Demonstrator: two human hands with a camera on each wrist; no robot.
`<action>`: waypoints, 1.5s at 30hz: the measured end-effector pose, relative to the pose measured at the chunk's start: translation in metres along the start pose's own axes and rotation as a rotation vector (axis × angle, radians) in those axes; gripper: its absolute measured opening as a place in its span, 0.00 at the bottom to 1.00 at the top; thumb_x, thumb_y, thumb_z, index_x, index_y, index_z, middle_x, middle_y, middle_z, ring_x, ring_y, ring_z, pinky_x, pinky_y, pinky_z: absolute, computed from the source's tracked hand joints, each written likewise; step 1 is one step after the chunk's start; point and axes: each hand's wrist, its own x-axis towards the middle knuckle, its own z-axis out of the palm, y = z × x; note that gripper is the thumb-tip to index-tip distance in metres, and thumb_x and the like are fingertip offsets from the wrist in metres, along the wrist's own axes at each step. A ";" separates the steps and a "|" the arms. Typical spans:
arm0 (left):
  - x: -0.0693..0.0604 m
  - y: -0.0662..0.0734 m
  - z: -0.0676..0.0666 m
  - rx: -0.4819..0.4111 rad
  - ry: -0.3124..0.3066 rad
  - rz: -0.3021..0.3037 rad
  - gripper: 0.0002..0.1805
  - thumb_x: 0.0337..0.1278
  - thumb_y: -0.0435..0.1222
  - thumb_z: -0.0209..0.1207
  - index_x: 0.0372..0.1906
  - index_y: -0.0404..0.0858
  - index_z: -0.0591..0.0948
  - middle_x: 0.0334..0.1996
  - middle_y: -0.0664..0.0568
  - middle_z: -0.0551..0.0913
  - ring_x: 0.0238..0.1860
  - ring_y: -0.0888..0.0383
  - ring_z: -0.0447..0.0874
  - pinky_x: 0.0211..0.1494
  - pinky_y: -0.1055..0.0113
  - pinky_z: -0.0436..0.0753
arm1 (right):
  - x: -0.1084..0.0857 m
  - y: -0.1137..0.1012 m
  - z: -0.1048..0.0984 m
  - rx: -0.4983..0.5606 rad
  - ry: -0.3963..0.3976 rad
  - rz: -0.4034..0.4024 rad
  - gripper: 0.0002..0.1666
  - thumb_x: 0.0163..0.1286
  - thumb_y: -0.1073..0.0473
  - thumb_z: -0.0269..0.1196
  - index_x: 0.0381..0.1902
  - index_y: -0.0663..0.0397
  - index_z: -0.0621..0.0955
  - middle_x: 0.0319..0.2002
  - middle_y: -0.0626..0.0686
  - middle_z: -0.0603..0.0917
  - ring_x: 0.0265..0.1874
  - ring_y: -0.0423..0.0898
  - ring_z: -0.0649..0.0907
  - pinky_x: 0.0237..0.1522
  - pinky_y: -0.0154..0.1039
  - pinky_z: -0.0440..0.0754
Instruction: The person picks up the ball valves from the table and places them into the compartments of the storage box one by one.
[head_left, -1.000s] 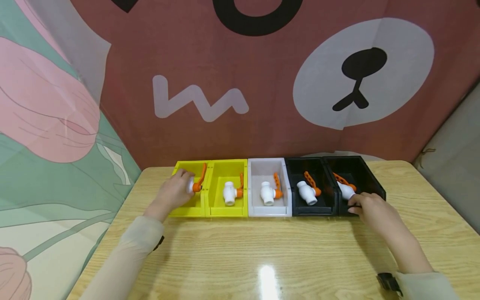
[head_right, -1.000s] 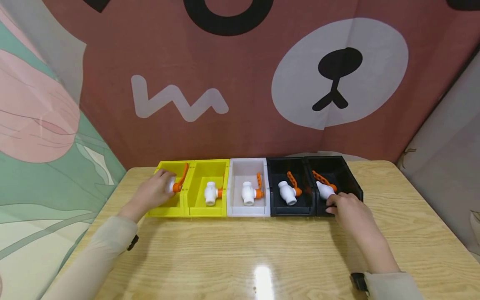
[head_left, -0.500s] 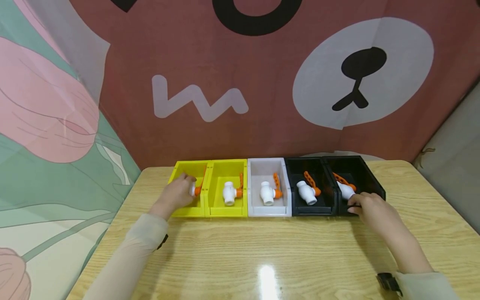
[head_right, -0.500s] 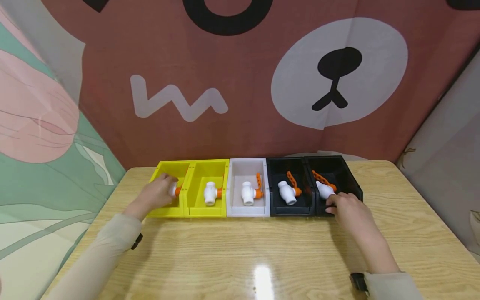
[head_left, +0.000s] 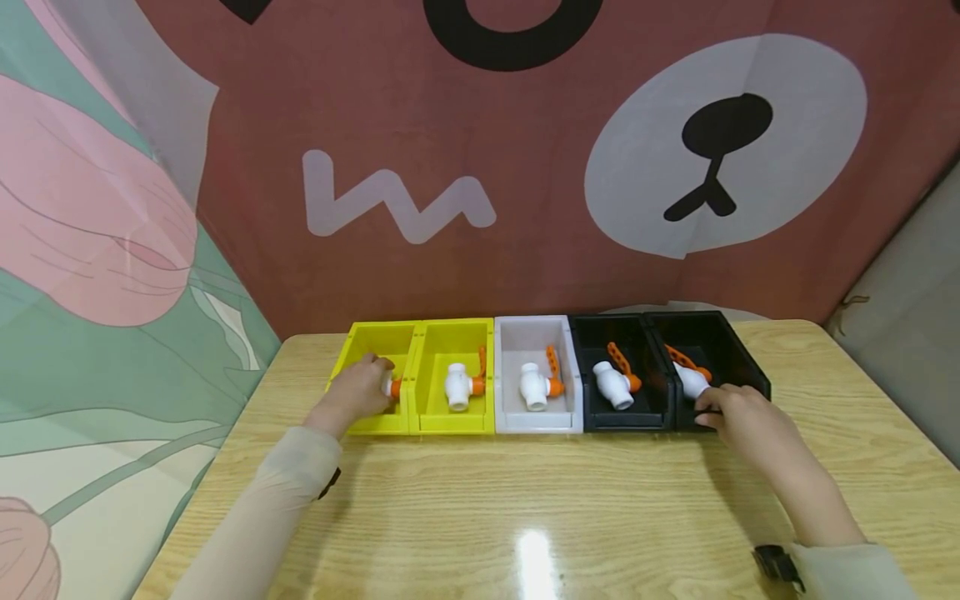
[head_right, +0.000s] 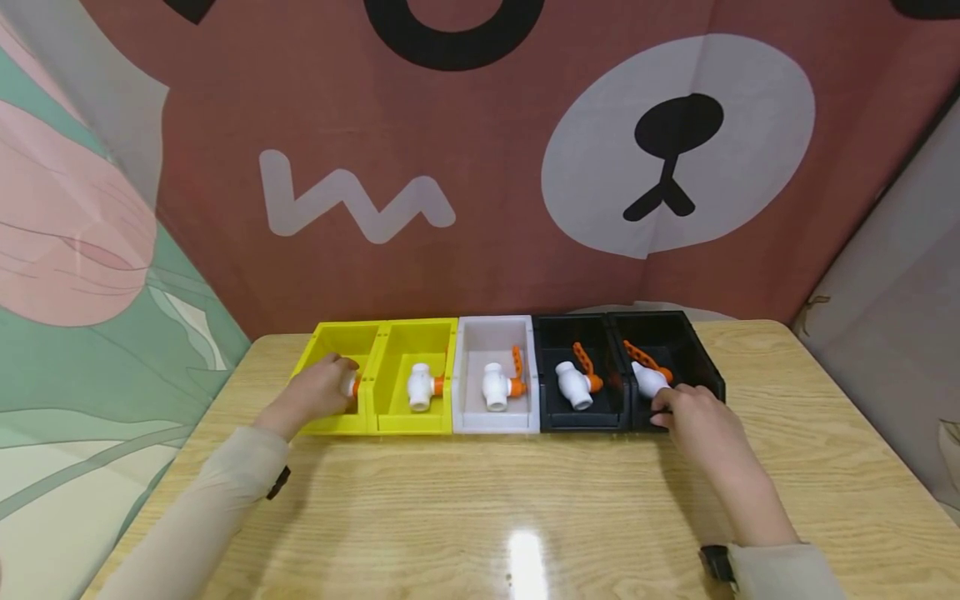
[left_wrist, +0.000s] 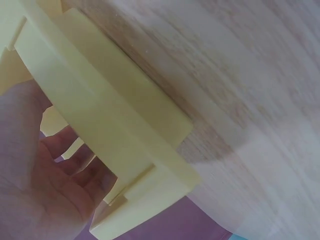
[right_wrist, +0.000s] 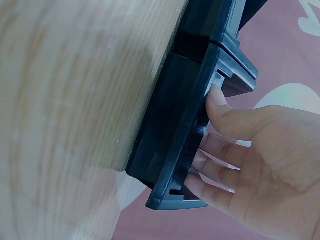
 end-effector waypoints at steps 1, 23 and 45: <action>0.000 0.001 0.000 0.001 -0.002 0.001 0.29 0.47 0.32 0.69 0.58 0.28 0.77 0.50 0.35 0.76 0.44 0.40 0.80 0.49 0.46 0.81 | 0.000 0.000 0.000 -0.001 -0.001 0.002 0.05 0.61 0.63 0.71 0.35 0.56 0.85 0.31 0.52 0.83 0.33 0.57 0.80 0.34 0.56 0.80; -0.001 0.006 0.002 0.028 -0.048 -0.039 0.30 0.57 0.32 0.62 0.65 0.29 0.73 0.61 0.32 0.72 0.56 0.36 0.76 0.57 0.44 0.77 | -0.001 0.000 0.000 -0.015 0.029 -0.017 0.05 0.60 0.63 0.71 0.34 0.56 0.85 0.31 0.53 0.83 0.33 0.59 0.80 0.34 0.57 0.80; -0.011 0.008 0.003 -0.058 0.020 -0.040 0.28 0.61 0.34 0.63 0.65 0.29 0.73 0.63 0.32 0.71 0.58 0.36 0.76 0.59 0.45 0.77 | 0.001 0.001 0.001 -0.024 0.016 -0.029 0.05 0.60 0.63 0.72 0.33 0.55 0.84 0.30 0.51 0.82 0.31 0.57 0.80 0.33 0.55 0.81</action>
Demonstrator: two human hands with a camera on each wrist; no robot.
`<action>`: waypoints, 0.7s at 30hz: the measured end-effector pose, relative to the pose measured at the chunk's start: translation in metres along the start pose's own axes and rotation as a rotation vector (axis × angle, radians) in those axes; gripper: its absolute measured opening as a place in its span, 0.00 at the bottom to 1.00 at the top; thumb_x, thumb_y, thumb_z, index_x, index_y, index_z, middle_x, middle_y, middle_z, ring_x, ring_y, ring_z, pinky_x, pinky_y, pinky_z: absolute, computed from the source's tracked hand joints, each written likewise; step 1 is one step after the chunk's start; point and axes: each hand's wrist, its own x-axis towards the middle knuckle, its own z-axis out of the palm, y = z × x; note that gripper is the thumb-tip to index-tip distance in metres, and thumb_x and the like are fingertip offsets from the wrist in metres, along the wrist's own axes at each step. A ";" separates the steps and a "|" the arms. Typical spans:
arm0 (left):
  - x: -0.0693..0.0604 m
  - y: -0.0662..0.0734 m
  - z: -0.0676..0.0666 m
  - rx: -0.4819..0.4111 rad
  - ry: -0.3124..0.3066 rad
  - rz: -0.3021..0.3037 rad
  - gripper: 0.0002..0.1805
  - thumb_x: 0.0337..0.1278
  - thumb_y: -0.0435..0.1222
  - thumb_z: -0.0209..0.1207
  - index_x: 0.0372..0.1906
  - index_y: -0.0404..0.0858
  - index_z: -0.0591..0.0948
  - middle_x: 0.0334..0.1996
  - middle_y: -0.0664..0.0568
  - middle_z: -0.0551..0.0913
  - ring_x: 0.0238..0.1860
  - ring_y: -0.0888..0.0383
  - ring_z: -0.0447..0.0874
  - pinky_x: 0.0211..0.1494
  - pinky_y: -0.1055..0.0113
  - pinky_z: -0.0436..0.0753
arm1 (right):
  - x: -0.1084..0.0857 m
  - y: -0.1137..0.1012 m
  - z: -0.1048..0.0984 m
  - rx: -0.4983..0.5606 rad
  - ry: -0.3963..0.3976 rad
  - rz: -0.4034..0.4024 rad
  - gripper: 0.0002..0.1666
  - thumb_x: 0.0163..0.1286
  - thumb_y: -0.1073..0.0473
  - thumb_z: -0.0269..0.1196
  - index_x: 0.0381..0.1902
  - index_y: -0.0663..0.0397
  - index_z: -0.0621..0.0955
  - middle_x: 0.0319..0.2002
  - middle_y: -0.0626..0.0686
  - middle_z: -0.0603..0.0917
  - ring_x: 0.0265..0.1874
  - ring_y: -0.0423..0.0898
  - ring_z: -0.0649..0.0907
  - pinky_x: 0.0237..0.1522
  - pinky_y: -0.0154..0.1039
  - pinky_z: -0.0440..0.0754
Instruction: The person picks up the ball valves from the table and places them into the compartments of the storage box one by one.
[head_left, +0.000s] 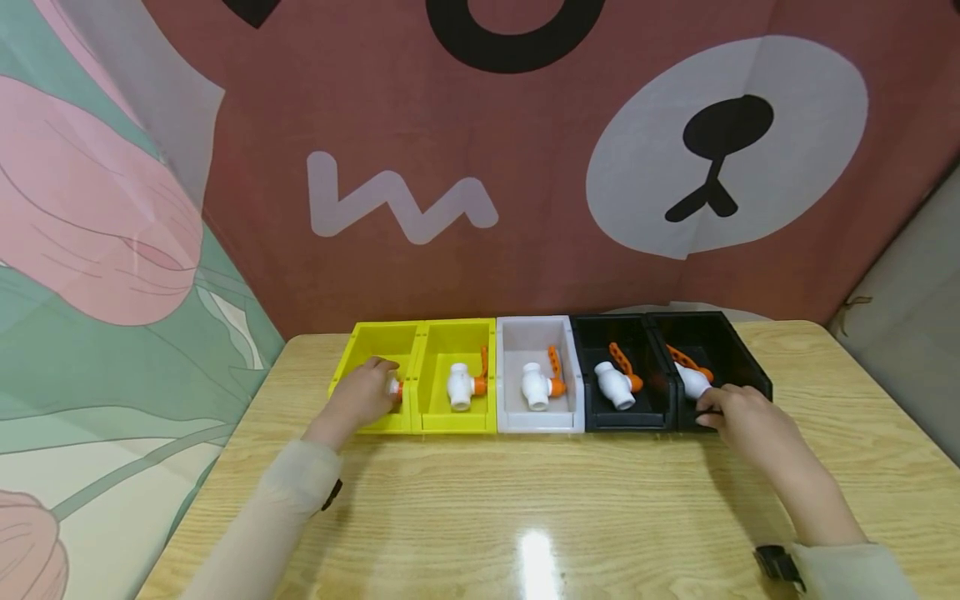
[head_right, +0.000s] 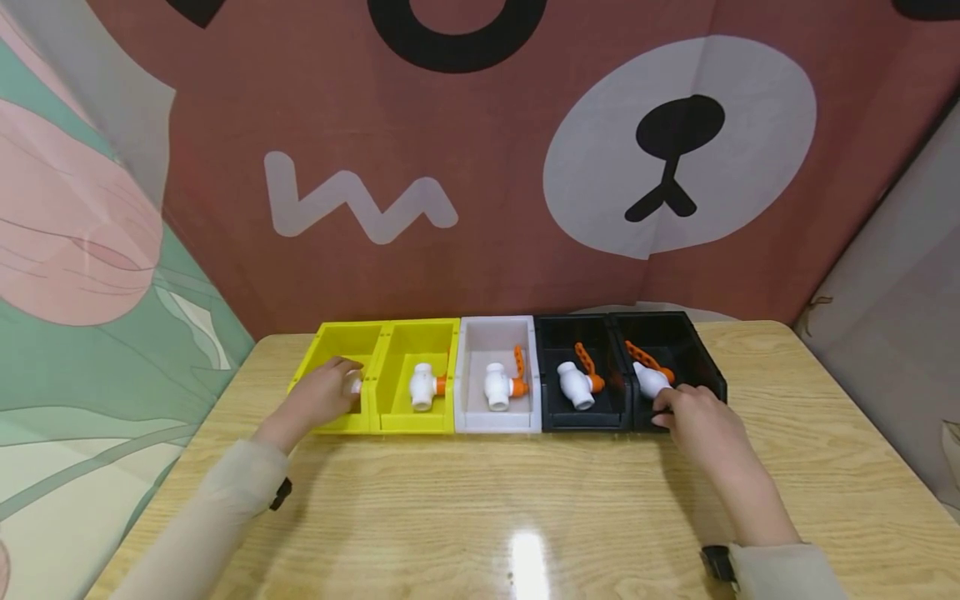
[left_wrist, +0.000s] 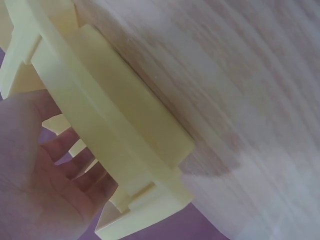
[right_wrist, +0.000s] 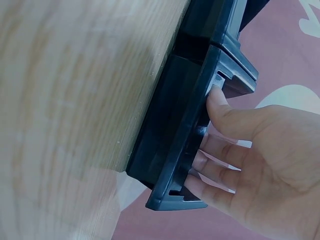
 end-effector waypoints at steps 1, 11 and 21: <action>-0.001 0.000 0.000 -0.009 0.009 -0.001 0.27 0.62 0.33 0.62 0.65 0.29 0.73 0.63 0.32 0.71 0.58 0.36 0.75 0.59 0.44 0.76 | 0.000 0.000 0.000 0.002 -0.002 0.002 0.05 0.60 0.63 0.72 0.33 0.55 0.84 0.30 0.51 0.82 0.32 0.57 0.80 0.33 0.55 0.81; -0.016 0.008 0.000 -0.057 0.132 -0.002 0.20 0.74 0.36 0.51 0.64 0.30 0.74 0.59 0.34 0.75 0.55 0.39 0.78 0.57 0.45 0.78 | -0.001 -0.002 -0.002 0.042 -0.039 0.028 0.04 0.64 0.61 0.68 0.35 0.57 0.85 0.31 0.52 0.83 0.31 0.54 0.81 0.33 0.53 0.81; -0.039 0.019 -0.003 -0.012 0.236 -0.012 0.22 0.69 0.39 0.58 0.62 0.32 0.76 0.59 0.37 0.78 0.60 0.39 0.74 0.61 0.42 0.74 | -0.003 -0.011 -0.015 0.086 -0.125 0.077 0.15 0.69 0.57 0.65 0.45 0.64 0.83 0.41 0.62 0.85 0.38 0.61 0.84 0.37 0.58 0.80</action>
